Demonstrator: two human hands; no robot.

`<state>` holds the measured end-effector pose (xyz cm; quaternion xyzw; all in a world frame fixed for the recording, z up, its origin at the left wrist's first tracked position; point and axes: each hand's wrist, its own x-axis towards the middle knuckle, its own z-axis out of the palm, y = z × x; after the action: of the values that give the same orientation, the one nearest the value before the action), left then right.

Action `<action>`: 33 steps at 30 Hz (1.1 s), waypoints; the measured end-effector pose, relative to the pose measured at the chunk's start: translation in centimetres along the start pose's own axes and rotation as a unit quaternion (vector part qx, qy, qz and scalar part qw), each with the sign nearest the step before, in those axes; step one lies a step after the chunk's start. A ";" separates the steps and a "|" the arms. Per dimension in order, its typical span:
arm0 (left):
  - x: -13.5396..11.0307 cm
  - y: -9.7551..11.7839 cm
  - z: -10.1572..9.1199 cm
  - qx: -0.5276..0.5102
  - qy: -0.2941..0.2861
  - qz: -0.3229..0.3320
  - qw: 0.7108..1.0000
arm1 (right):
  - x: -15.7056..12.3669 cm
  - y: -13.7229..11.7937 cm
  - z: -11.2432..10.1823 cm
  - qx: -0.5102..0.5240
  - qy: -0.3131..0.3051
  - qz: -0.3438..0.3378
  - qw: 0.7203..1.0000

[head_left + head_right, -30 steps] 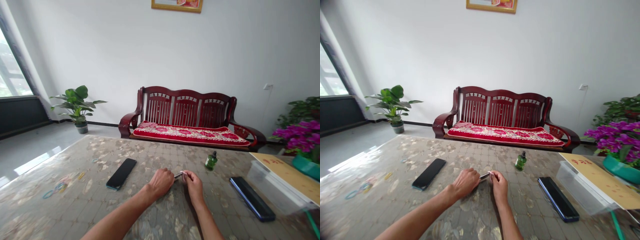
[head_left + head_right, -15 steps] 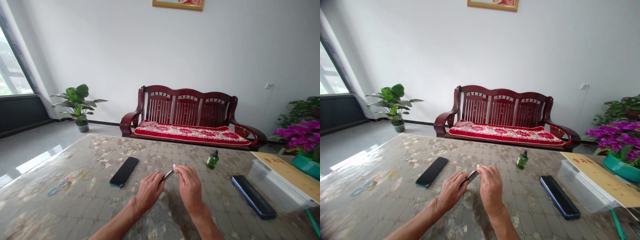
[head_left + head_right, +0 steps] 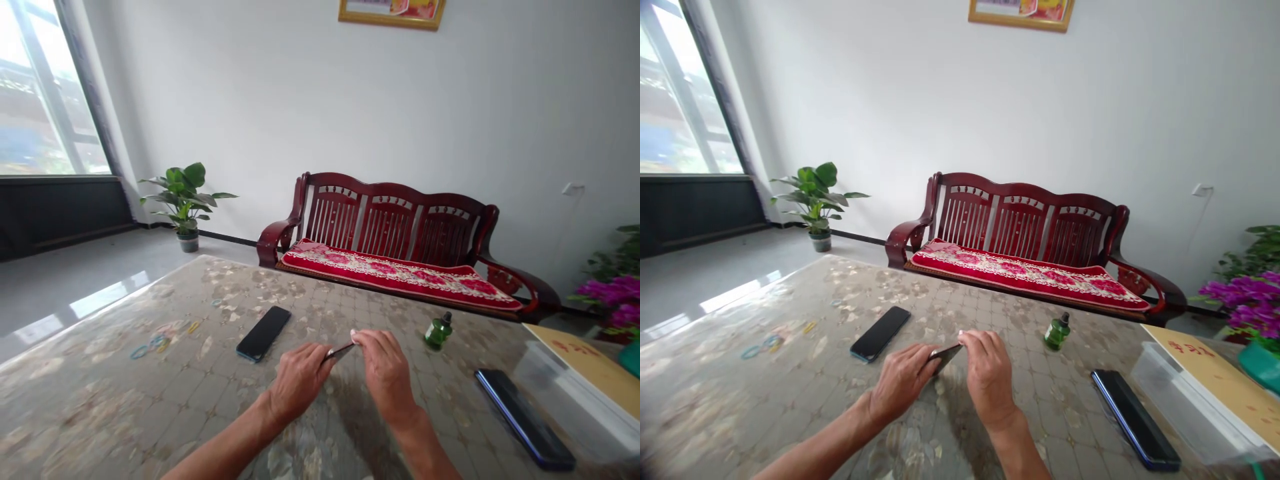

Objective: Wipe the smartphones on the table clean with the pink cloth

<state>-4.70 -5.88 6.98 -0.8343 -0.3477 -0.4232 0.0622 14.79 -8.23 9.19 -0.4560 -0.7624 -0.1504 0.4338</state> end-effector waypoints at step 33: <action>-0.2 -1.1 -1.1 -0.029 -0.028 -0.067 0.997 | 1.1 -2.9 0.2 -0.003 0.017 -0.034 0.999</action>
<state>-6.23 -5.58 7.36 -0.8222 -0.3918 -0.4130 -0.0004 12.10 -9.02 10.44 -0.4288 -0.7695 -0.1749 0.4399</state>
